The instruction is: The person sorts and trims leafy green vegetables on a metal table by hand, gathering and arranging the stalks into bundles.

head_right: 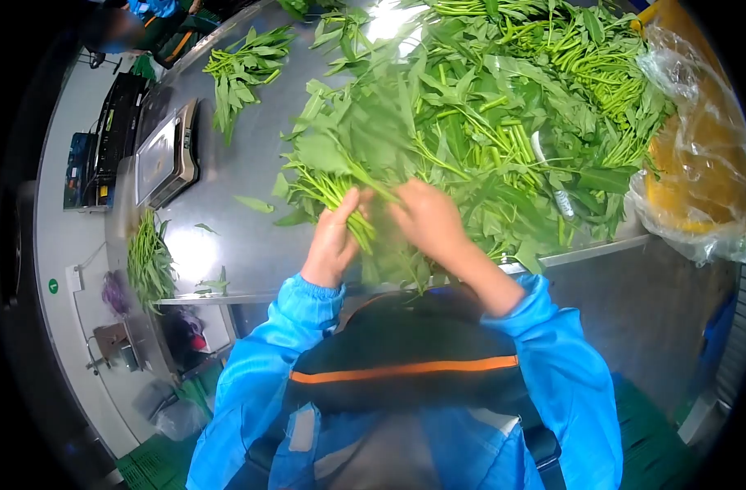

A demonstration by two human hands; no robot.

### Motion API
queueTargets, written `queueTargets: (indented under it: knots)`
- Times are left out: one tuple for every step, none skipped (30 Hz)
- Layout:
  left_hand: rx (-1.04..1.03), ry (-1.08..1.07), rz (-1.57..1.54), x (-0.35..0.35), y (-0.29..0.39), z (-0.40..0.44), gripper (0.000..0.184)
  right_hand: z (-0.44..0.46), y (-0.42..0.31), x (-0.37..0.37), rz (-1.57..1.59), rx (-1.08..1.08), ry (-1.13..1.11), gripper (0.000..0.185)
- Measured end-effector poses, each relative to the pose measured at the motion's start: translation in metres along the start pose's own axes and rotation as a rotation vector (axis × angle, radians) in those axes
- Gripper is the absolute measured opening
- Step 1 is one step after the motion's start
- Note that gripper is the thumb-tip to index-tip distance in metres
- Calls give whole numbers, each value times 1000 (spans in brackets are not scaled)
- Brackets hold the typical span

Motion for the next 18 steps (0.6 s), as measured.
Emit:
queueTargets:
  knots:
    - [1, 11, 40, 0, -5, -5, 27, -3, 14, -4, 115, -115, -40, 13]
    - [2, 20, 79, -1, -10, -10, 30, -7, 25, -10, 227, -230, -79, 14]
    - [36, 3, 89, 6, -24, -9, 32, -14, 32, -19, 335, -349, -94, 20]
    - [58, 17, 51, 5, -31, -12, 31, -19, 26, -21, 331, -303, -50, 18]
    - [82, 33, 13, 4, -37, -15, 30, -23, 17, -22, 276, -251, -14, 14]
    - [104, 48, -25, 3, -43, -16, 29, -25, 9, -21, 220, -197, 22, 12]
    - [83, 33, -19, 0, -43, -16, 29, -26, 0, -17, 61, -115, 29, 16]
    - [100, 44, -15, -1, -44, -17, 28, -28, -2, -18, 17, -99, 43, 18]
    - [118, 54, -10, -1, -44, -18, 28, -30, -5, -19, -25, -84, 57, 20]
    - [137, 62, -3, -3, -45, -19, 27, -32, -7, -19, -69, -70, 74, 21]
    - [107, 71, -20, -5, -42, -18, 25, -32, -12, -17, -102, -22, 84, 24]
    - [76, 81, -38, -7, -41, -17, 23, -32, -18, -13, -112, 44, 94, 22]
    - [45, 91, -56, -9, -39, -16, 22, -32, -26, -7, -121, 110, 103, 21]
    - [9, 42, -97, -8, -37, -11, 20, -33, -33, 1, -130, 177, 113, 20]
    - [-26, -8, -137, -1, -33, -3, 18, -34, -47, 13, -71, 268, 107, 19]
    - [-58, -60, -174, -3, -22, -1, 16, -40, -62, 30, -14, 355, 103, 19]
    - [-126, 68, -168, 9, -9, 0, 14, -48, -72, 41, 43, 445, 97, 19]
    - [-79, 92, -116, 16, 2, 1, 15, -54, -54, 61, 14, 301, 339, 12]
Point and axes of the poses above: each hand's wrist, its own z-axis towards the middle knuckle, its own x-axis out of the back of the hand, y = z × x, the point moved 8 cm from there along z, towards the middle knuckle, and after that the axes turned 2 degrees about y, right-handed, at the moved point
